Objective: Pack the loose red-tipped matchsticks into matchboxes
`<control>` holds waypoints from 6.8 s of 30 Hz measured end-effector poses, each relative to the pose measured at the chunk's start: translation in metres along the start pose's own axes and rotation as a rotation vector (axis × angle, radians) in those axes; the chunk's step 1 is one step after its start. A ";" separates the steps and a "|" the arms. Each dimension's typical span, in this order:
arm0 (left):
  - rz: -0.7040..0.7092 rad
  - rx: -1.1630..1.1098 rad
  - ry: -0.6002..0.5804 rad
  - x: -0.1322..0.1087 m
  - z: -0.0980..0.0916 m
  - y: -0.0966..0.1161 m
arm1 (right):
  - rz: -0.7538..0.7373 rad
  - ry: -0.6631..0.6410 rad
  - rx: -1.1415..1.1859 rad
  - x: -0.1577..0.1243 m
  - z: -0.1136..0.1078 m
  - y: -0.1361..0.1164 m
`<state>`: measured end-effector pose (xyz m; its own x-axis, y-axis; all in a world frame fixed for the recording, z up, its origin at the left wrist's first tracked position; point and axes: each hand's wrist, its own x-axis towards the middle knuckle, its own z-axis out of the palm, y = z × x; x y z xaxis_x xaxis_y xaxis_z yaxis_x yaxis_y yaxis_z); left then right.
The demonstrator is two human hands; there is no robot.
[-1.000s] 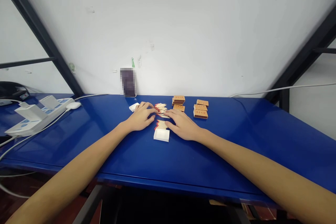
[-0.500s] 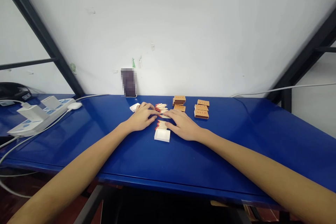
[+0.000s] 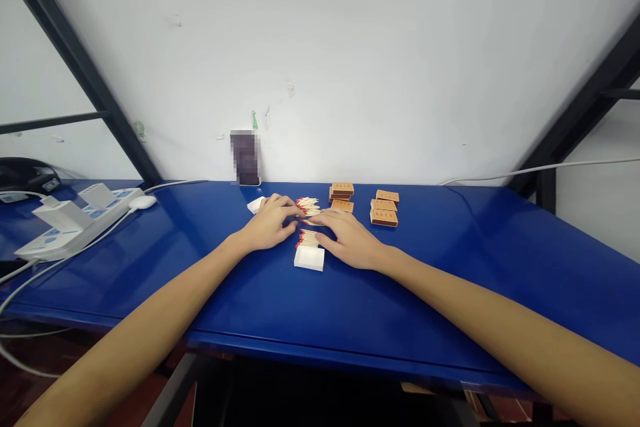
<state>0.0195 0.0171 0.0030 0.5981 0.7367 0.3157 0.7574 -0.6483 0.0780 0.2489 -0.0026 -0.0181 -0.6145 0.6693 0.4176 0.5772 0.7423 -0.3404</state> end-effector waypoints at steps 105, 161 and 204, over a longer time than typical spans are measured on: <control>-0.155 0.044 0.014 0.006 0.005 -0.003 | 0.097 -0.091 0.010 -0.002 0.002 0.003; -0.005 0.006 0.015 0.005 0.009 -0.005 | 0.003 0.014 0.046 -0.001 0.000 -0.001; 0.003 -0.077 -0.037 0.004 0.009 -0.007 | 0.021 -0.005 0.027 -0.001 0.000 -0.001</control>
<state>0.0189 0.0260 -0.0048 0.6109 0.7401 0.2811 0.7338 -0.6626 0.1498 0.2493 -0.0043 -0.0178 -0.6048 0.6848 0.4064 0.5756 0.7286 -0.3713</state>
